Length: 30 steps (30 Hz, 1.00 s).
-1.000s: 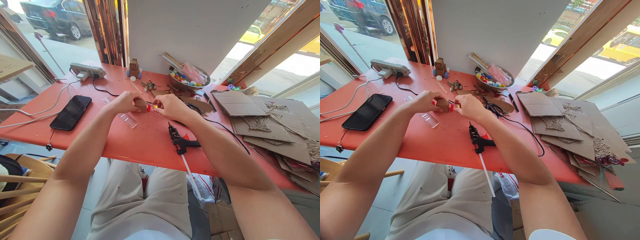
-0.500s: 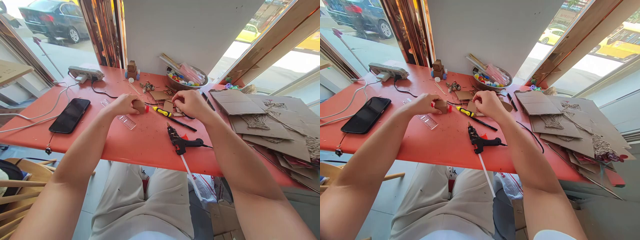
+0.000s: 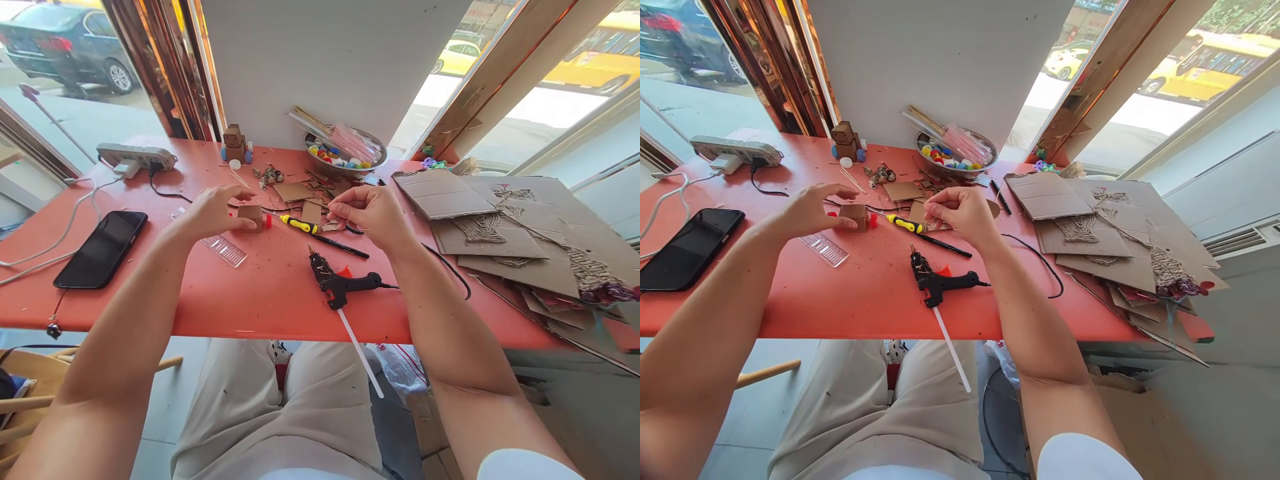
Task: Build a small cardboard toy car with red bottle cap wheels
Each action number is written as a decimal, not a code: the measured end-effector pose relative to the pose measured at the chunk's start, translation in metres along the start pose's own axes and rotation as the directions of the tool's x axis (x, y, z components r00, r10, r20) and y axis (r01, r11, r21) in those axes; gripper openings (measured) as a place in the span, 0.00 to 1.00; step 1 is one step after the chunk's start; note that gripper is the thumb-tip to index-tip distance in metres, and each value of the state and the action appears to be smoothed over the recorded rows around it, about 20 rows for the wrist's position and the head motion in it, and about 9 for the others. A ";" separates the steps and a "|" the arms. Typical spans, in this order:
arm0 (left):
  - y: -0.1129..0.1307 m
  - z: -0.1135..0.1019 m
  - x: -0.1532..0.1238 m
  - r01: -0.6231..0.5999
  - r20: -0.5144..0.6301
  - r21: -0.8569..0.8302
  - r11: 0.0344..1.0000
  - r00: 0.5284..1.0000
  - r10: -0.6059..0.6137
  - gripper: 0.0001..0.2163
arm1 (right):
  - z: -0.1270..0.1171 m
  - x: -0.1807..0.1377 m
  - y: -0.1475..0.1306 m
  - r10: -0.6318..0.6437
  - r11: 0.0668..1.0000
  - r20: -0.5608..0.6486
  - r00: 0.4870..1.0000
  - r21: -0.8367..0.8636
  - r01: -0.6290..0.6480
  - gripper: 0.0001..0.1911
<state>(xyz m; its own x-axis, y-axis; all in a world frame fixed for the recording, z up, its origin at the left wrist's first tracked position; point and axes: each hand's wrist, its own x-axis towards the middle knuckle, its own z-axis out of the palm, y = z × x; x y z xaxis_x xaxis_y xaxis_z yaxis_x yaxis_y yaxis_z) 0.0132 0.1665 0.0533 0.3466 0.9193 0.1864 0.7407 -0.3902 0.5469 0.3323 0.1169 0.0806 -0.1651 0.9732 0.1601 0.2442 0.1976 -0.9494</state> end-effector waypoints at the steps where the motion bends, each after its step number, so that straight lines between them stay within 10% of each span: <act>1: 0.005 0.001 -0.002 -0.023 -0.068 -0.022 1.000 0.997 0.021 0.24 | 0.003 -0.001 -0.002 -0.011 1.000 0.008 1.000 0.009 0.011 0.21; 5: 0.036 0.016 -0.013 -0.118 -0.279 -0.149 0.982 0.958 0.073 0.12 | 0.019 -0.007 -0.008 -0.068 0.998 0.033 0.997 0.013 0.068 0.27; 11: 0.073 0.048 -0.025 -0.283 -0.285 -0.333 0.900 0.939 0.190 0.13 | 0.036 -0.019 -0.015 -0.088 0.996 0.073 0.993 -0.029 0.090 0.33; 30: 0.080 0.051 -0.028 -0.223 -0.223 -0.295 0.929 0.962 0.160 0.08 | 0.054 -0.032 -0.012 -0.174 0.937 -0.039 0.984 -0.313 0.153 0.18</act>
<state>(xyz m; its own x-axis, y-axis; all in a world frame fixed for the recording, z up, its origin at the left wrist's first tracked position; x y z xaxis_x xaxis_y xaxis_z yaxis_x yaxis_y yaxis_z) 0.0914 0.1067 0.0501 0.3237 0.8331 0.4486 0.4411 -0.5523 0.7074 0.2831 0.0765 0.0726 -0.1679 0.9278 0.3331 0.5027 0.3712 -0.7807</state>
